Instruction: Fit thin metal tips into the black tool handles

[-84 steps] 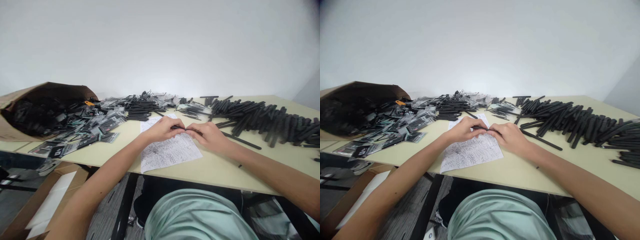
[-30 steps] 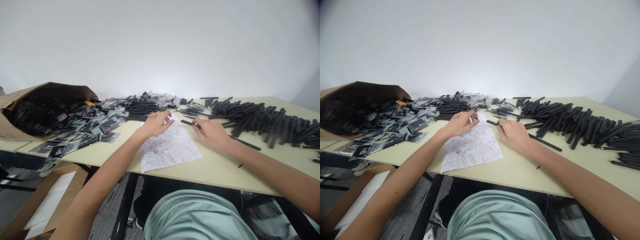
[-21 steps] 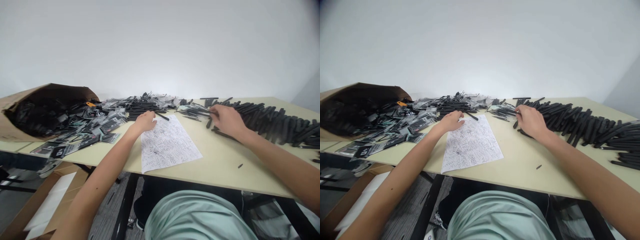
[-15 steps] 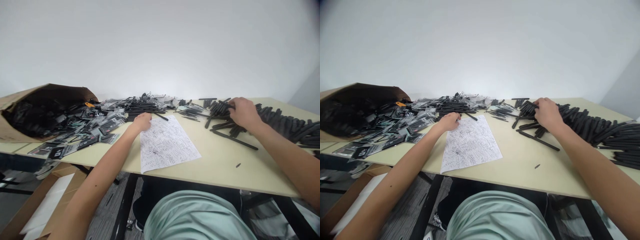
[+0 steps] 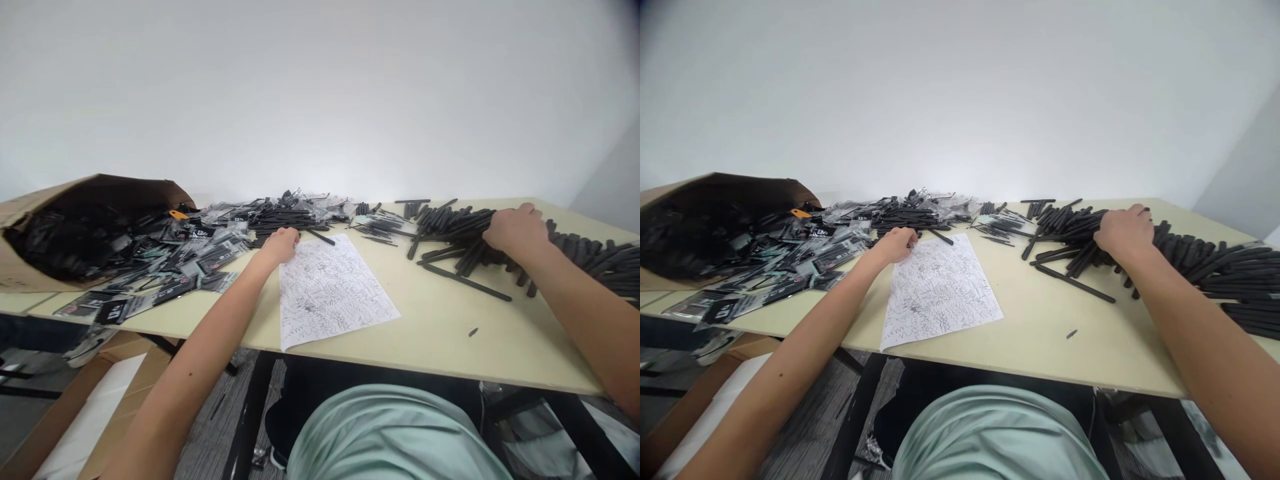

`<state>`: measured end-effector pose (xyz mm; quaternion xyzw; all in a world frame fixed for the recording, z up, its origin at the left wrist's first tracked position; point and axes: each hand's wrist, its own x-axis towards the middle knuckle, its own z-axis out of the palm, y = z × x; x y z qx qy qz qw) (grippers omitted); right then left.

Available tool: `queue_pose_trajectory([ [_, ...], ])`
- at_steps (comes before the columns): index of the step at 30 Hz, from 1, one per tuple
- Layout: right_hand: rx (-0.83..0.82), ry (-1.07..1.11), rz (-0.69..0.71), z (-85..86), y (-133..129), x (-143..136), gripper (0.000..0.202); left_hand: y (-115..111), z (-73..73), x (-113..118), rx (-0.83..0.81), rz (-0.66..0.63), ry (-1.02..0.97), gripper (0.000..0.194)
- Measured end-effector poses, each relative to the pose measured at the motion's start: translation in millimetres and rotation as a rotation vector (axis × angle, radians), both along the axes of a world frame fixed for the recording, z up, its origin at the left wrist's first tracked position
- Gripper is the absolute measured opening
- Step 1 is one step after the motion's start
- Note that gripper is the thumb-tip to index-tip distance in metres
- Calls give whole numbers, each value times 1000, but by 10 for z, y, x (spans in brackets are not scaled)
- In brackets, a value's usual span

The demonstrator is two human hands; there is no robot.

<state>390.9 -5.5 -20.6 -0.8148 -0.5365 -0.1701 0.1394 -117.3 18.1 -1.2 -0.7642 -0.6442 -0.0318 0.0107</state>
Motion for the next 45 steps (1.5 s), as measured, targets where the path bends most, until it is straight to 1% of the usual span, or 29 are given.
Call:
queue_pose_trajectory([
  [2,-123,61,-96,49,-31,-72,58,15,-5,-18,-3,-10,-2,44],
  [3,-154,74,-106,72,-48,-104,61,24,-8,-27,-4,-16,-4,43],
  [7,-110,56,-66,98,-85,-166,73,61,-19,-58,-3,-48,1,37],
  [10,-34,43,-65,78,-86,-192,76,67,-16,-62,-13,-89,14,35],
  [12,-17,39,-49,75,-97,-231,76,51,-4,-49,-25,-130,21,35],
  [15,-23,21,-29,98,-138,-326,75,3,35,-9,-47,-190,26,35],
  [18,-52,-4,-2,130,-188,-431,75,-57,114,14,-80,-223,35,36],
  [20,-60,-25,22,139,-215,-490,74,-101,187,-2,-93,-214,52,38],
  [23,-50,-59,62,127,-242,-559,70,-156,286,-63,-87,-137,97,43],
  [25,-46,-75,95,111,-251,-598,68,-172,316,-103,-86,-91,126,47],
  [29,-34,-105,143,74,-258,-663,64,-141,281,-128,-107,-77,166,44],
  [35,15,-200,203,35,-274,-770,60,-76,174,-73,-110,-178,163,41],
  [39,15,-214,308,34,-315,-933,58,-93,133,-2,-82,-265,134,33],
  [41,21,-211,405,41,-351,-1043,54,-123,128,65,-42,-328,96,26],
  [42,25,-206,472,44,-374,-1103,52,-144,130,112,-3,-379,49,23],
  [43,29,-200,556,47,-400,-1165,51,-172,136,168,62,-456,-44,20],
  [45,51,-172,743,48,-465,-1297,51,-245,157,306,195,-601,-327,17],
])
